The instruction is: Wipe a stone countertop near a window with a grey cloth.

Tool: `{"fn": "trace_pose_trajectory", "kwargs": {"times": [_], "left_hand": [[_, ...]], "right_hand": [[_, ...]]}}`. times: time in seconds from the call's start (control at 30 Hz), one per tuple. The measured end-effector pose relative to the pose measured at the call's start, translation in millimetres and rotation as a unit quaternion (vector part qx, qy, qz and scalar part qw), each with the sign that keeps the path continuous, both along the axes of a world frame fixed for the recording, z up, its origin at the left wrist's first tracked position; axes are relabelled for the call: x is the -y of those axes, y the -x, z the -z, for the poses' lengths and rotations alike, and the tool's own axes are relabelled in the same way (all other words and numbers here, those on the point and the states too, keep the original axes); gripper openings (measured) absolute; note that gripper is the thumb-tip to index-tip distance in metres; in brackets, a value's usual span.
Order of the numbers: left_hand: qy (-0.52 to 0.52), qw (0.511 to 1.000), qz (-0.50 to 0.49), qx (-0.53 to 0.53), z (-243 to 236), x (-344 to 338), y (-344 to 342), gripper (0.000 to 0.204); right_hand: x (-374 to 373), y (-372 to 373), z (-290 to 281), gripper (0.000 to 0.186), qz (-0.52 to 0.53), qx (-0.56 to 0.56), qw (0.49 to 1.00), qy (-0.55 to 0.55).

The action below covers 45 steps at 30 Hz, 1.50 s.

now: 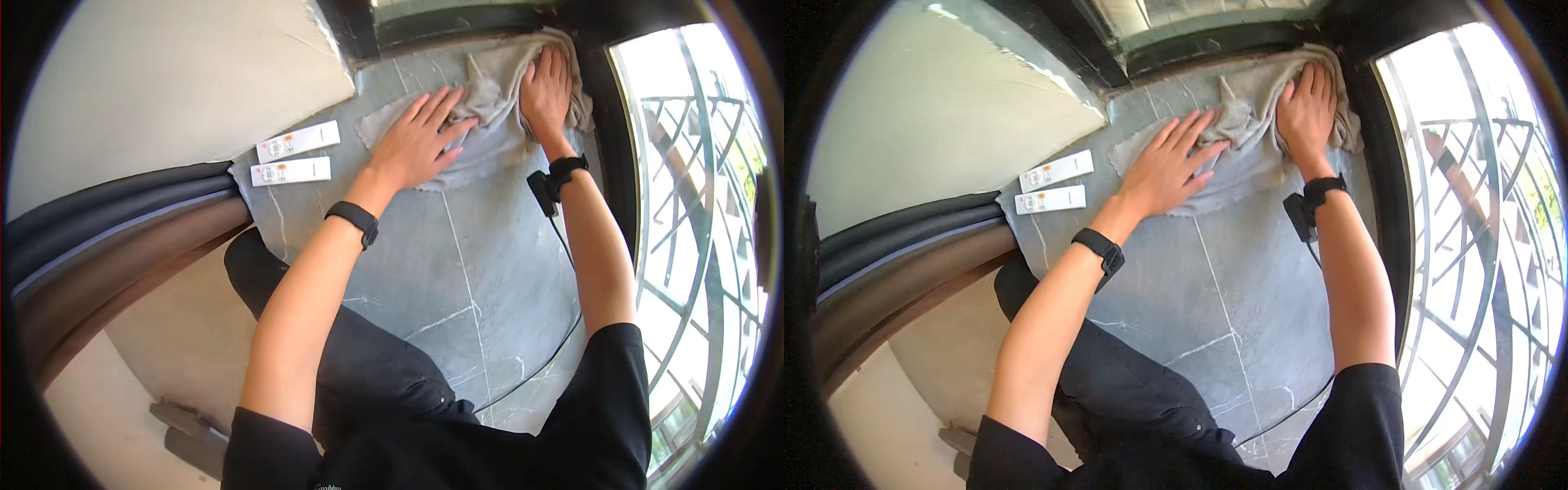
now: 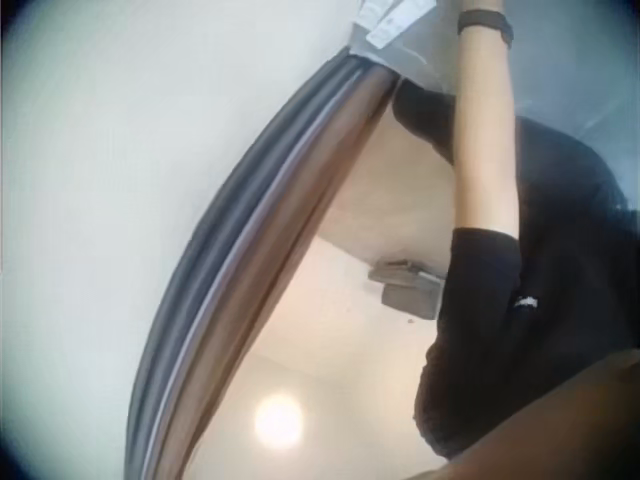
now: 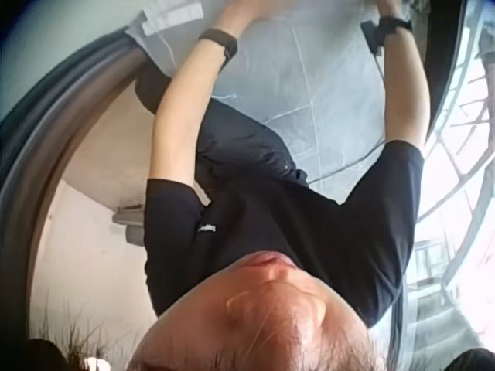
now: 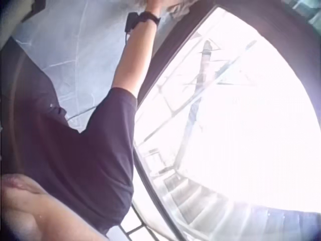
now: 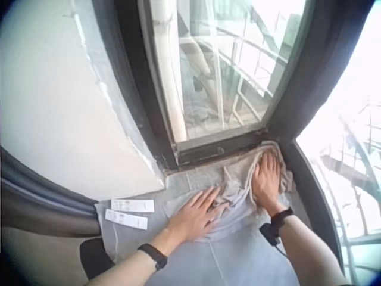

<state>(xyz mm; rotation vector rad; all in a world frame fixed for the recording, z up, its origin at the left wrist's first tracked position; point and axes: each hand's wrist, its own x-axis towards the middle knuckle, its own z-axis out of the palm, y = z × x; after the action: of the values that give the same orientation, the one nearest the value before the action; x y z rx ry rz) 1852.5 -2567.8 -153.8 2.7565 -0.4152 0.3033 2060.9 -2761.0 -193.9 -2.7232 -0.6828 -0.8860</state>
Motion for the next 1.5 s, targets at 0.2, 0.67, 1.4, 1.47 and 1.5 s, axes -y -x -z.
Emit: {"fn": "trace_pose_trajectory", "kwargs": {"times": [0.2, 0.67, 1.4, 1.47, 1.5], "left_hand": [[0.042, 0.998, -0.04, 0.027, -7.5, -4.9, -2.0, 0.048], [0.027, 0.995, -0.084, 0.035, 3.2, -0.1, -6.9, 0.046], [0.078, 0.98, -0.181, -0.017, 14.6, 11.1, 78.8, 0.043], [0.095, 0.98, -0.176, -0.01, 15.4, 6.4, 84.5, 0.042], [0.11, 0.98, -0.164, -0.007, 16.4, 6.0, 87.0, 0.041]], "right_hand": [[-15.9, -15.1, -12.1, 0.051, 0.079, -0.02, 0.997, 0.012], [-66.9, -3.1, 9.4, 0.055, 0.183, -0.004, 0.98, 0.081], [-112.5, 90.4, 6.6, 0.037, -0.063, -0.082, 0.987, 0.124], [-114.3, 94.9, 6.0, 0.037, -0.095, -0.063, 0.986, 0.12], [-113.4, 95.1, 4.0, 0.036, -0.135, -0.053, 0.982, 0.125]]}}
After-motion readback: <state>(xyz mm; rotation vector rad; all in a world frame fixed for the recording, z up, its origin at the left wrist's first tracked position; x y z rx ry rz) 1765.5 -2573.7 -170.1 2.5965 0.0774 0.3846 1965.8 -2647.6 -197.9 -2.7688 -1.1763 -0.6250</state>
